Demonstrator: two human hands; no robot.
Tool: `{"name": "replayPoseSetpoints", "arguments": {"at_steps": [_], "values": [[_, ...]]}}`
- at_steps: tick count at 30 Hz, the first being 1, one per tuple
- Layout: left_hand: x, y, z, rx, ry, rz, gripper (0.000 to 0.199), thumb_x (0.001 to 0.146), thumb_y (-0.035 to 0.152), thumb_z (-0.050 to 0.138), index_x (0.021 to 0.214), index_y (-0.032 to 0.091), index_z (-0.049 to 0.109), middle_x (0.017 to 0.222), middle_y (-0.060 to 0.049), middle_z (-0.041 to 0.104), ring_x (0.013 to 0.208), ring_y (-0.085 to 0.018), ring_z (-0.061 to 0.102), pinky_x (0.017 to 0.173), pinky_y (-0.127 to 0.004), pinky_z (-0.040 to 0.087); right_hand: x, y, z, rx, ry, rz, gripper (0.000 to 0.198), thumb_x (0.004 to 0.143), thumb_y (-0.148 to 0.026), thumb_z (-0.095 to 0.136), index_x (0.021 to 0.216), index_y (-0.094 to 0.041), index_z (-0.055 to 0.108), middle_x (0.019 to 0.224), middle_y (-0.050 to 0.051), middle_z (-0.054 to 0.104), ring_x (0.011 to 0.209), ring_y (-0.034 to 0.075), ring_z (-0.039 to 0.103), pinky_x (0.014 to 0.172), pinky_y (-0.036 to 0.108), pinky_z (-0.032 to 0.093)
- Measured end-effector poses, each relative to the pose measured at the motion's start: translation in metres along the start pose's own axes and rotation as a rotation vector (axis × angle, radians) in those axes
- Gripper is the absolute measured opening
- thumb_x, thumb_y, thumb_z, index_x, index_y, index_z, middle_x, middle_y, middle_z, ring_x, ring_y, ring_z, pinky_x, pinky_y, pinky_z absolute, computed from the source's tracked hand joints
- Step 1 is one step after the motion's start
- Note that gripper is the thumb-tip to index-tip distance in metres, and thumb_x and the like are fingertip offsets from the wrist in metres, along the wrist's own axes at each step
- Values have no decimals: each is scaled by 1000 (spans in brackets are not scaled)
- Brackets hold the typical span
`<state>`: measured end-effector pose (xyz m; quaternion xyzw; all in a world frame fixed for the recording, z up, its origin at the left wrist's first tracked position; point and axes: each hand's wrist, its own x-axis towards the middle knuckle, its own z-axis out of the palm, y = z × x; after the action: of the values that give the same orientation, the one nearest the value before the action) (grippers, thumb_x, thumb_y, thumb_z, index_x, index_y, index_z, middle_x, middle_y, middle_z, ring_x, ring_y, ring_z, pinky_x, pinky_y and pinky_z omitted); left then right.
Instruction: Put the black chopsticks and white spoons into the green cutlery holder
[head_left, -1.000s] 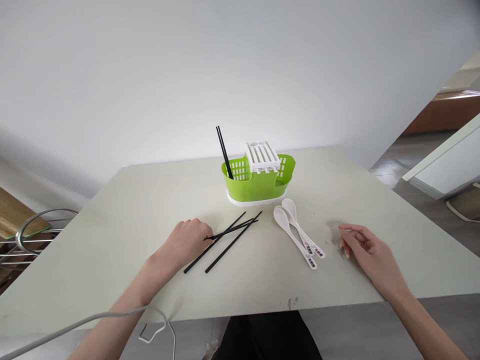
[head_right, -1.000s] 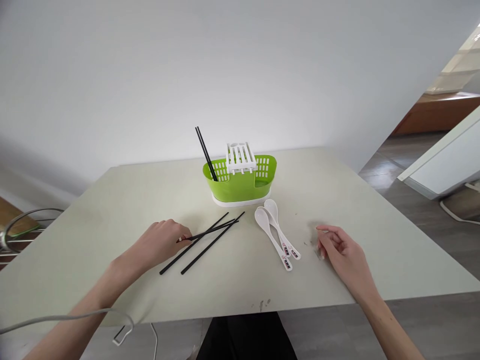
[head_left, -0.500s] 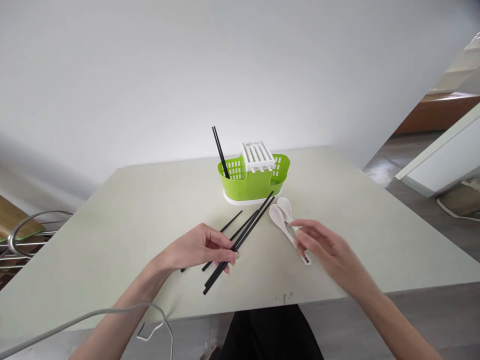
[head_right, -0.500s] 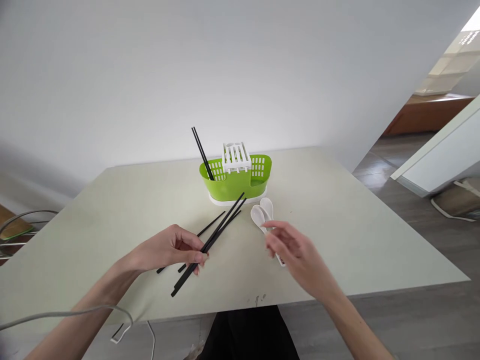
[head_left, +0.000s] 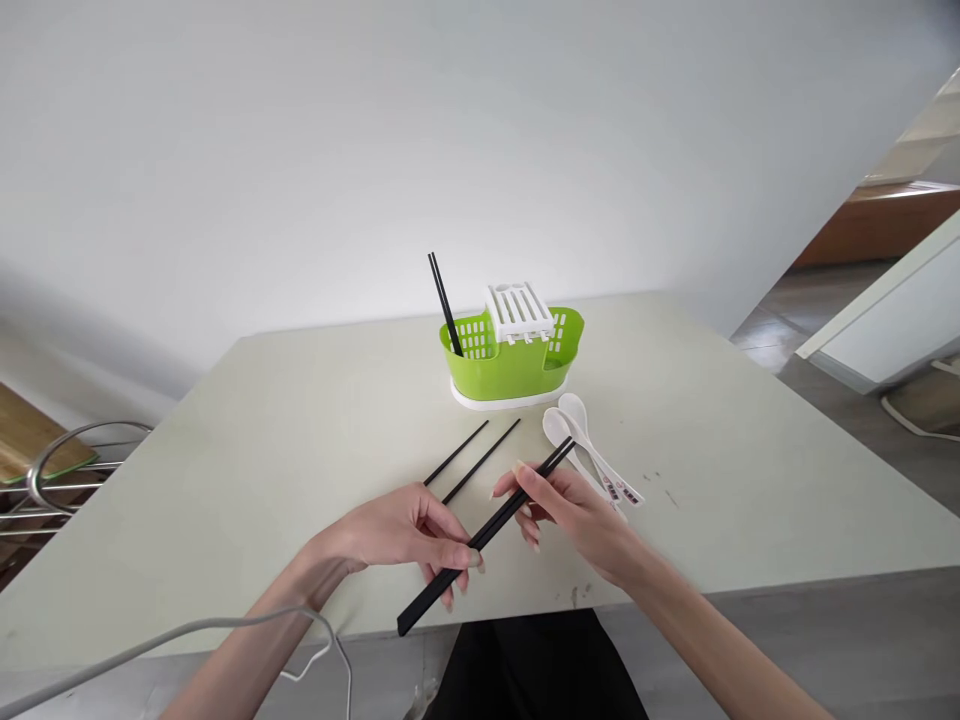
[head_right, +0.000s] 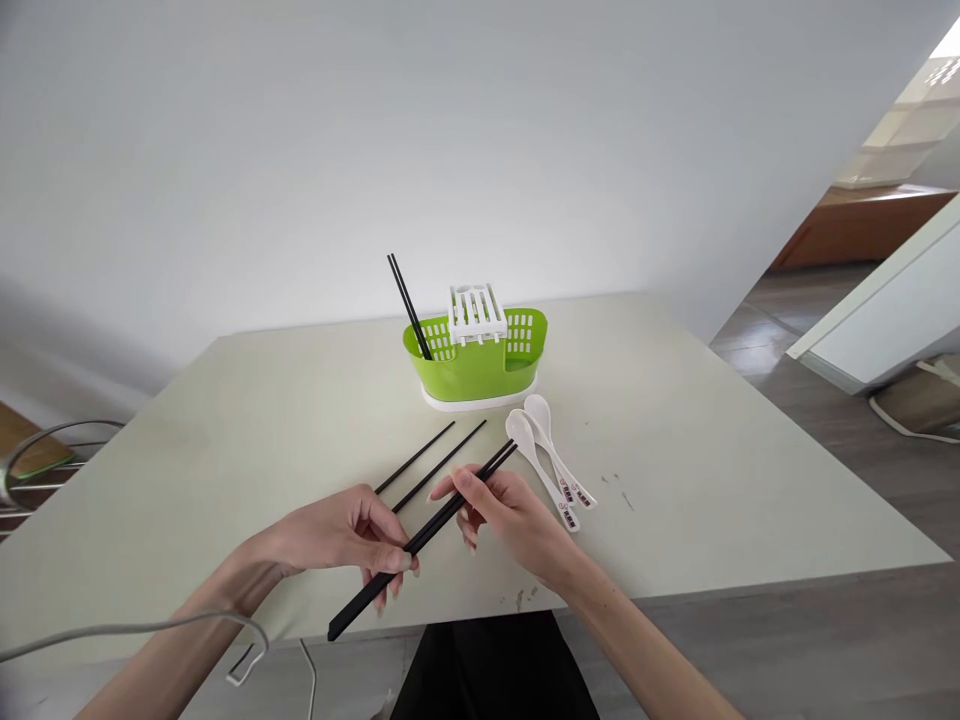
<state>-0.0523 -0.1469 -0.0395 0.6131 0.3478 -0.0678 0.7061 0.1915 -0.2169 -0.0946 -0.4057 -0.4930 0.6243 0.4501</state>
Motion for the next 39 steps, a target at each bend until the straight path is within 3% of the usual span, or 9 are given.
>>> {"name": "replayPoseSetpoints", "arguments": {"at_steps": [8, 19, 29, 39], "values": [[-3, -3, -2, -9, 8, -2, 37, 85, 55, 81, 88, 19, 84, 80, -5, 80, 66, -16, 76, 66, -24, 57, 3, -16, 11, 53, 69, -44, 59, 93, -75, 62, 88, -18, 76, 67, -2, 53, 58, 12, 53, 62, 32, 47], [-2, -3, -2, -24, 33, -1, 39, 85, 55, 81, 89, 17, 84, 76, -7, 79, 61, -16, 73, 63, -25, 57, 2, -20, 10, 13, 29, -42, 55, 100, -67, 57, 92, -17, 77, 66, -3, 50, 60, 12, 52, 63, 30, 43], [-2, 0, 1, -37, 93, -3, 37, 84, 54, 82, 89, 17, 85, 71, -5, 76, 59, -15, 73, 59, -22, 55, 7, -19, 15, 23, 31, -45, 58, 97, -71, 57, 88, -17, 75, 63, -3, 51, 59, 12, 52, 64, 31, 44], [4, -2, 1, 25, 70, 32, 39, 88, 56, 78, 93, 19, 86, 76, -6, 78, 67, -15, 72, 63, -22, 56, 4, -18, 12, 50, 85, -24, 54, 97, -68, 61, 84, -18, 75, 66, -2, 54, 59, 12, 53, 65, 30, 44]]}}
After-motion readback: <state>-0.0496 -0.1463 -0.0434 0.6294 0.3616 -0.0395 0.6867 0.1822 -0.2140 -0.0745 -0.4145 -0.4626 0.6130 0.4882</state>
